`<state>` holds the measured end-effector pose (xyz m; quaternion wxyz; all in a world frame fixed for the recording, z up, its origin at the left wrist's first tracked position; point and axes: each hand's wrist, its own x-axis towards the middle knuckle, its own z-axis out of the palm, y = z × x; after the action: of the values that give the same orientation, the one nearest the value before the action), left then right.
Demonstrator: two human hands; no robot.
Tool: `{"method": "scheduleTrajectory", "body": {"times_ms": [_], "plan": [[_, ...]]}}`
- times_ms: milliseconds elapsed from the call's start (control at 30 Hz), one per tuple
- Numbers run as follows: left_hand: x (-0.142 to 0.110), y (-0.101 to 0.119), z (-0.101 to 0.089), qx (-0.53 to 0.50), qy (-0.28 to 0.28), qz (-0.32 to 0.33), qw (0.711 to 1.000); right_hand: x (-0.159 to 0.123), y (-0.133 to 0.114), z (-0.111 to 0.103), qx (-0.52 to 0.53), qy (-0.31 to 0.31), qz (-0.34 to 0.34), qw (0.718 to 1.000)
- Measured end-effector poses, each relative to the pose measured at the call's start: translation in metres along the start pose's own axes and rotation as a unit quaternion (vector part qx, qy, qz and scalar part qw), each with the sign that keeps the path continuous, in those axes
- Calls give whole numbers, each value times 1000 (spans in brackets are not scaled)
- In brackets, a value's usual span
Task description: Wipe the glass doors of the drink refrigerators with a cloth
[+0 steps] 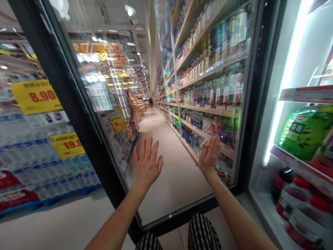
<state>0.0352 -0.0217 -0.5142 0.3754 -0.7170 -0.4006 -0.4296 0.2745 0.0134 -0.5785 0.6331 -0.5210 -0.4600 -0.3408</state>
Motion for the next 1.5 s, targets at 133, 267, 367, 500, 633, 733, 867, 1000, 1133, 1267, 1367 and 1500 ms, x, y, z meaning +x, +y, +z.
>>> {"method": "scheduleTrajectory", "body": {"times_ms": [133,267,367,500,633,733,867,1000,1133,1267,1367,1500], "plan": [[0,1,1,-8,5,-6,1000,6,-25,4,32,1,-12,999],[-1,-1,3,-5,7,-4,1000,-12,-64,4,80,-99,-213,969],[-1,-2,2,-2,2,-1,1000,-1,-41,4,58,-90,-230,967],[0,0,-1,1,4,-1,1000,46,18,6,5,39,29,999],[0,0,0,2,7,-3,1000,61,10,6,16,41,3,999],[0,-1,2,3,11,-2,1000,46,-19,7,40,-45,-170,984],[0,-1,2,-2,9,-4,1000,49,-7,7,38,-59,-214,974],[0,0,1,-4,12,-3,1000,85,40,8,0,59,-10,998],[0,0,2,-5,19,-3,1000,95,24,11,22,62,5,998],[0,-2,3,-4,22,1,1000,73,-26,13,65,-48,-204,976],[1,-1,1,0,22,4,1000,75,-21,10,56,-68,-237,967],[1,0,-2,1,18,7,1000,114,39,8,14,37,-23,999]]}}
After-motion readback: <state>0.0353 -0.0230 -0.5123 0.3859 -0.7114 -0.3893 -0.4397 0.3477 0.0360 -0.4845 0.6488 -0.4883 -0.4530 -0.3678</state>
